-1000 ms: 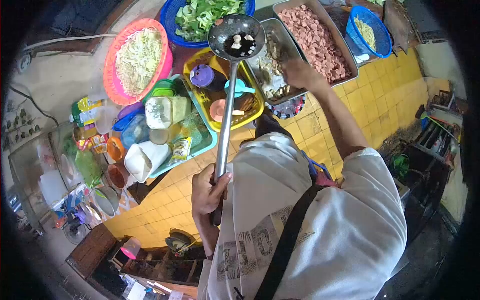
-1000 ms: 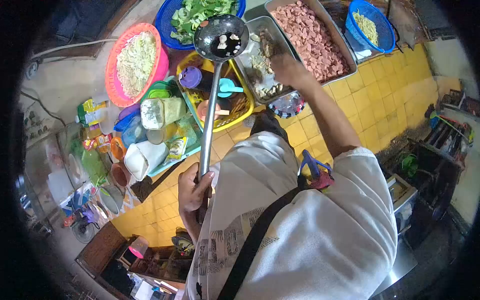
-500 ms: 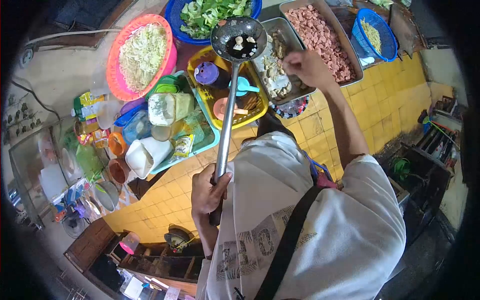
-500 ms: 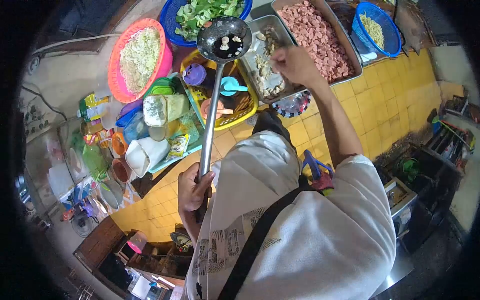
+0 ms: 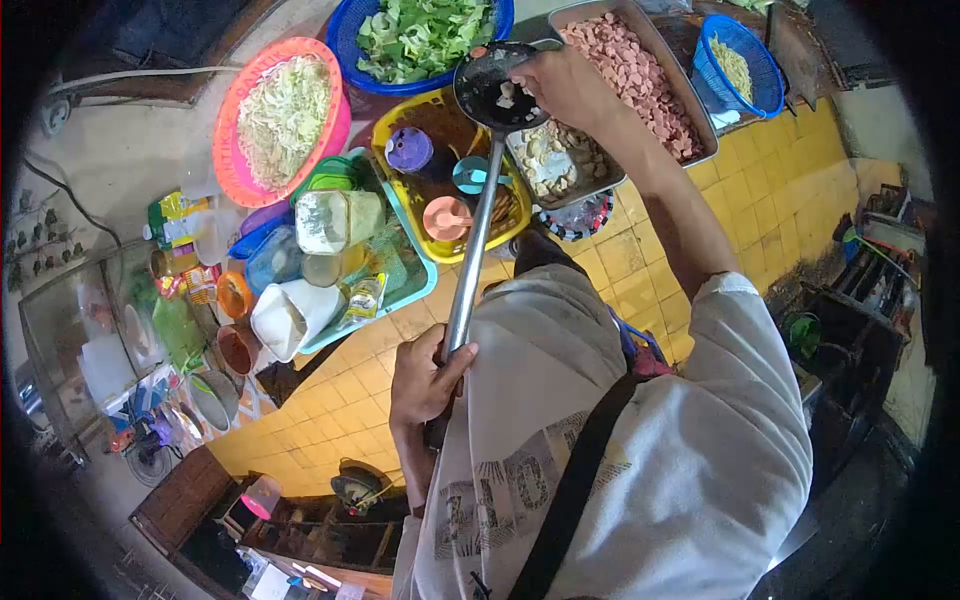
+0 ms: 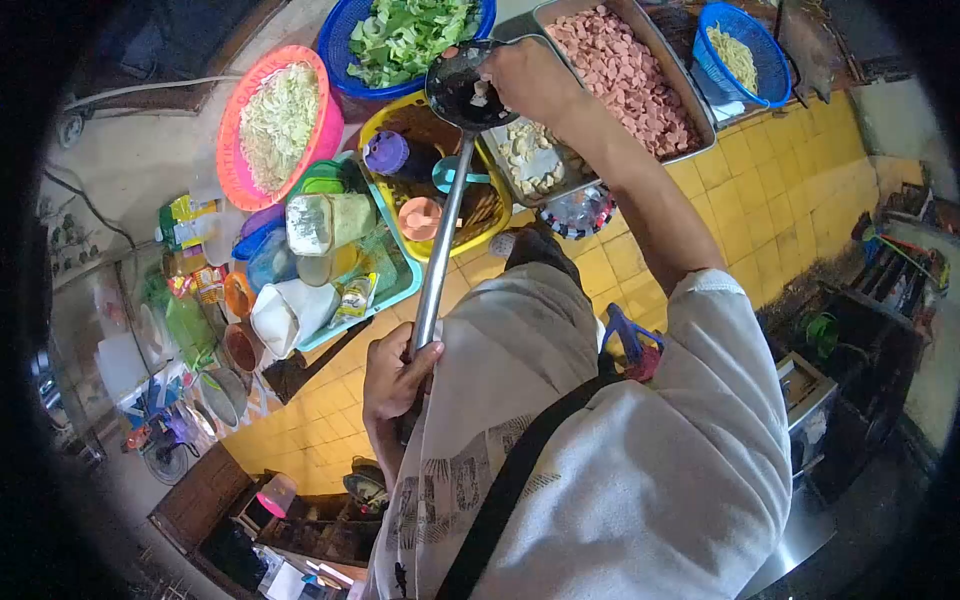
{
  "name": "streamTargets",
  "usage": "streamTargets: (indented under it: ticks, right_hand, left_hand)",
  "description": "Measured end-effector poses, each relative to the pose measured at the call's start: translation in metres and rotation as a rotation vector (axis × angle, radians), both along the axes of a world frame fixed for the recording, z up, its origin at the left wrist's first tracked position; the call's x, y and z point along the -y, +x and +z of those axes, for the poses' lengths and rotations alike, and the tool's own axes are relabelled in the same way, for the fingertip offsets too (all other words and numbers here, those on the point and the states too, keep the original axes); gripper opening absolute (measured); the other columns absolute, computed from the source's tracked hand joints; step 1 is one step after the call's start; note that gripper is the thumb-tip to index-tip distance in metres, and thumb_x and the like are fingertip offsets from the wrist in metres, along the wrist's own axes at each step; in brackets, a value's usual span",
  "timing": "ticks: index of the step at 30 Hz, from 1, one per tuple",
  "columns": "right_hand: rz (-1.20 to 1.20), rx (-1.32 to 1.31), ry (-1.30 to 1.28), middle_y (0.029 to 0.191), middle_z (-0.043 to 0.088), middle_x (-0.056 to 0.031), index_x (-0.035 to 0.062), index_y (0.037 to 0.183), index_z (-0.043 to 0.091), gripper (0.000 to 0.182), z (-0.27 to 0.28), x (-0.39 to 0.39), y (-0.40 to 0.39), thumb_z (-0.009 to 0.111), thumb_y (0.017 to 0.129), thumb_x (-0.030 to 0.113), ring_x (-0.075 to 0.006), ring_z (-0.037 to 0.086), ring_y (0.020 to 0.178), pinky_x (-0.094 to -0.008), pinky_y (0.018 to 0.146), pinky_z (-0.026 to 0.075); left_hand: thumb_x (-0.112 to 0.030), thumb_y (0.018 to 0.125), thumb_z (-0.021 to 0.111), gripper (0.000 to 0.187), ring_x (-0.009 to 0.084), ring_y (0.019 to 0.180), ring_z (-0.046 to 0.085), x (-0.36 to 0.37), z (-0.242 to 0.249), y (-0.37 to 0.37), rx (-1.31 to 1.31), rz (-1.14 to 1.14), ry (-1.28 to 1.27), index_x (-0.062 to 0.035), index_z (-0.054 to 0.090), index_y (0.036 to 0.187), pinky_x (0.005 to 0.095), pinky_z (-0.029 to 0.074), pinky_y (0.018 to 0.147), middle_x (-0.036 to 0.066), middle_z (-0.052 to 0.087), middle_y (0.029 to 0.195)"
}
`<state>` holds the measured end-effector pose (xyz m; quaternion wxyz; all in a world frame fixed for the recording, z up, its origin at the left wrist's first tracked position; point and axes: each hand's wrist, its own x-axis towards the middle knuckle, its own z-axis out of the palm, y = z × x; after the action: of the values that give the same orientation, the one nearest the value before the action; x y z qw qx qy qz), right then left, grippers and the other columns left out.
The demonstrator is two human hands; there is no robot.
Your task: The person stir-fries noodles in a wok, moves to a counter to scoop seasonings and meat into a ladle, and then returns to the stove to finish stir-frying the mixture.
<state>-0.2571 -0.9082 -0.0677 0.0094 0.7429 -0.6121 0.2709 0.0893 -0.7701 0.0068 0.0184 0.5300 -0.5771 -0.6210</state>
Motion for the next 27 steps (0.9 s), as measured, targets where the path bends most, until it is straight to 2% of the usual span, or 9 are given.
streamTargets:
  ticks: [5, 12, 14, 16, 20, 23, 24, 26, 27]
  right_hand:
    - [-0.041, -0.086, 0.076, 0.066, 0.061, -0.016, 0.0071, 0.078, 0.065, 0.009, 0.004, 0.007, -0.003, 0.059, 0.071, 0.009, -0.0321, 0.063, 0.067, -0.0409, 0.062, 0.051]
    - [-0.122, -0.099, 0.04, 0.076, 0.063, -0.0142, 0.016, 0.094, 0.063, 0.017, 0.013, -0.01, -0.002, 0.061, 0.078, 0.02, -0.0302, 0.063, 0.074, -0.0416, 0.064, 0.051]
    - [-0.133, -0.104, -0.007, 0.079, 0.063, -0.0137, 0.0167, 0.097, 0.062, 0.019, 0.026, -0.027, 0.002, 0.062, 0.078, 0.022, -0.0287, 0.063, 0.077, -0.0418, 0.065, 0.051]
    - [-0.121, 0.007, 0.394, 0.087, 0.064, -0.0122, 0.0137, 0.1, 0.06, 0.025, 0.045, -0.049, 0.004, 0.063, 0.078, 0.027, -0.0281, 0.062, 0.079, -0.0388, 0.067, 0.05]
    - [0.073, -0.164, 0.446, 0.083, 0.062, -0.0132, 0.0072, 0.091, 0.059, 0.015, -0.058, -0.079, 0.009, 0.055, 0.079, 0.015, -0.0319, 0.061, 0.079, -0.0416, 0.068, 0.051]
    - [0.098, -0.03, 0.271, 0.073, 0.057, -0.0113, 0.0046, 0.087, 0.057, 0.017, -0.188, -0.081, 0.007, 0.055, 0.073, 0.014, -0.0287, 0.056, 0.066, -0.0365, 0.055, 0.049]
    - [0.1, -0.026, 0.269, 0.073, 0.057, -0.0113, 0.0046, 0.087, 0.057, 0.017, -0.192, -0.08, 0.013, 0.055, 0.073, 0.014, -0.0287, 0.056, 0.066, -0.0365, 0.055, 0.049]
    - [0.063, -0.297, -0.225, 0.065, 0.05, -0.0074, 0.0049, 0.083, 0.057, 0.02, -0.2, -0.079, 0.023, 0.058, 0.067, 0.016, -0.0237, 0.053, 0.061, -0.0349, 0.047, 0.044]
    - [0.061, -0.297, -0.226, 0.065, 0.05, -0.0074, 0.0049, 0.083, 0.057, 0.02, -0.195, -0.079, 0.026, 0.058, 0.067, 0.016, -0.0237, 0.053, 0.061, -0.0349, 0.047, 0.044]
  left_hand:
    - [-0.018, 0.083, 0.062, 0.02, 0.0064, 0.048, 0.048, 0.001, 0.002, 0.0, 0.012, -0.038, -0.059, 0.001, 0.058, 0.085, 0.0218, 0.037, 0.046, 0.0, 0.052, 0.056]
    - [-0.017, 0.083, 0.061, 0.018, 0.0069, 0.045, 0.047, 0.0, -0.007, 0.003, -0.019, 0.012, -0.019, 0.0008, 0.059, 0.087, 0.0221, 0.036, 0.043, 0.0, 0.051, 0.057]
    - [-0.021, 0.083, 0.064, 0.024, 0.0093, 0.04, 0.048, 0.001, -0.005, 0.002, -0.029, 0.053, -0.04, -0.0023, 0.054, 0.072, 0.025, 0.036, 0.039, 0.002, 0.049, 0.048]
    - [-0.021, 0.083, 0.064, 0.024, 0.0093, 0.04, 0.048, 0.004, 0.0, 0.0, -0.016, 0.067, -0.049, -0.0022, 0.053, 0.073, 0.025, 0.036, 0.039, 0.002, 0.049, 0.048]
    - [-0.021, 0.083, 0.063, 0.023, 0.0092, 0.039, 0.048, 0.007, 0.0, 0.005, -0.034, 0.115, -0.053, -0.0019, 0.053, 0.073, 0.0249, 0.035, 0.038, 0.002, 0.049, 0.047]
    - [-0.021, 0.083, 0.063, 0.024, 0.0091, 0.039, 0.048, 0.006, -0.002, 0.009, -0.045, 0.155, -0.05, -0.0017, 0.054, 0.073, 0.025, 0.036, 0.039, 0.002, 0.048, 0.047]
    - [-0.022, 0.083, 0.063, 0.024, 0.009, 0.04, 0.047, 0.006, -0.003, 0.011, -0.04, 0.153, -0.048, -0.0015, 0.054, 0.074, 0.0251, 0.036, 0.039, 0.002, 0.048, 0.047]
    - [-0.022, 0.083, 0.063, 0.024, 0.0089, 0.04, 0.047, 0.007, -0.002, 0.011, -0.035, 0.147, -0.048, -0.0013, 0.054, 0.074, 0.0252, 0.036, 0.039, 0.002, 0.048, 0.047]
    - [-0.022, 0.083, 0.063, 0.024, 0.0088, 0.04, 0.047, 0.007, -0.001, 0.011, -0.027, 0.15, -0.044, -0.0012, 0.055, 0.075, 0.0251, 0.036, 0.039, 0.002, 0.048, 0.047]
